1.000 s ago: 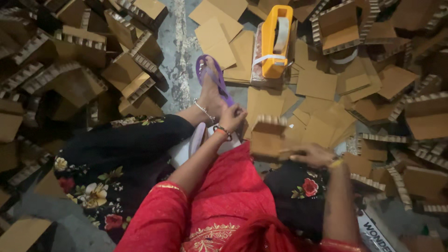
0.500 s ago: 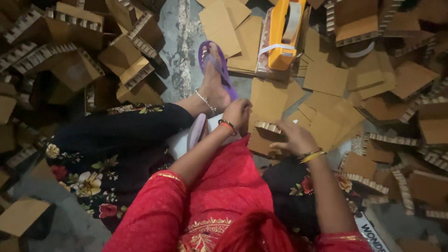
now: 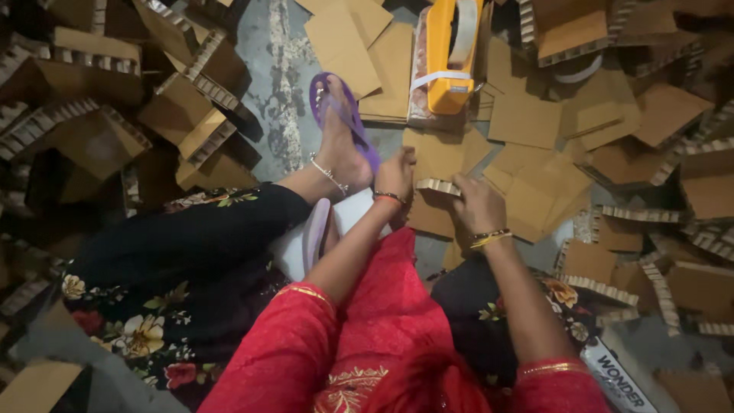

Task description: The person sits on the floor and assembles small cardboard boxes by folding the flaps and securing them with adhesive tape. They repeatedly pick up flat cardboard pieces, fold them into box shapes, and use a yellow tape dispenser to seal the edges.

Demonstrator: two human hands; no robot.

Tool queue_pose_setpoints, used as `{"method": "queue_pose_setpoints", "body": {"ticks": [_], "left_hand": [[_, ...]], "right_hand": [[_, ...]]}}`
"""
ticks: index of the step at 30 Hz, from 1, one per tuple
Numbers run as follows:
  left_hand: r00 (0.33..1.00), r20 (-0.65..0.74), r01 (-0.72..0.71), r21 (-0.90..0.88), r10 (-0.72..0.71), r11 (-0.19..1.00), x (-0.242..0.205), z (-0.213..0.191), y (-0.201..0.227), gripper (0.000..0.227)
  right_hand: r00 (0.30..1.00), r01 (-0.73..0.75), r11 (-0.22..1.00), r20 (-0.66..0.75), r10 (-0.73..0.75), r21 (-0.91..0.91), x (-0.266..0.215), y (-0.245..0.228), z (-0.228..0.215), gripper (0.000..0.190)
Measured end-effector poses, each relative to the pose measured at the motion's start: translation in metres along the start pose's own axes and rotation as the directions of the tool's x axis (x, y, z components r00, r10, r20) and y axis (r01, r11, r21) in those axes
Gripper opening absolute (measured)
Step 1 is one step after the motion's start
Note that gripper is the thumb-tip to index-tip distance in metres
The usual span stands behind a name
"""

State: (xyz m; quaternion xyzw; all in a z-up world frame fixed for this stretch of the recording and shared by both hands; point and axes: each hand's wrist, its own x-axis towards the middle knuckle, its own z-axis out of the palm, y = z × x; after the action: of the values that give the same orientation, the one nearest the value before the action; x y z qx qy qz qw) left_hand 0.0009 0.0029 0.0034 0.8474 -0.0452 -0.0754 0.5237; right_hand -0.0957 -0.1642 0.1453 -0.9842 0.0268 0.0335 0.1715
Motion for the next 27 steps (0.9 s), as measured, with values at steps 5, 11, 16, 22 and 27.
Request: {"method": "queue_pose_setpoints", "body": {"ticks": [5,11,16,22,27], "left_hand": [[0.995,0.047,0.099,-0.150,-0.093,0.984,0.011,-0.005,0.002,0.033],[0.993,0.038,0.112,-0.083,-0.109,0.990,0.008,-0.004,0.005,0.031],[0.992,0.055,0.117,0.017,-0.118,0.993,0.008,-0.007,0.015,0.026],[1.000,0.014,0.018,0.110,-0.019,0.994,0.008,0.001,0.014,0.031],[0.993,0.115,-0.019,-0.097,0.030,0.995,0.045,0.042,-0.044,0.038]], "right_hand": [[0.999,-0.037,0.999,0.022,0.036,0.035,0.008,-0.019,-0.014,0.037],[1.000,0.003,0.999,-0.004,-0.003,0.054,0.012,-0.025,-0.019,0.033],[0.998,0.023,0.999,-0.054,-0.021,0.042,0.015,-0.027,-0.014,0.035],[0.993,0.066,0.997,-0.098,-0.063,0.030,0.017,-0.029,-0.003,0.037],[0.970,0.154,0.988,-0.192,-0.149,0.010,0.015,-0.020,0.011,0.044]]}}
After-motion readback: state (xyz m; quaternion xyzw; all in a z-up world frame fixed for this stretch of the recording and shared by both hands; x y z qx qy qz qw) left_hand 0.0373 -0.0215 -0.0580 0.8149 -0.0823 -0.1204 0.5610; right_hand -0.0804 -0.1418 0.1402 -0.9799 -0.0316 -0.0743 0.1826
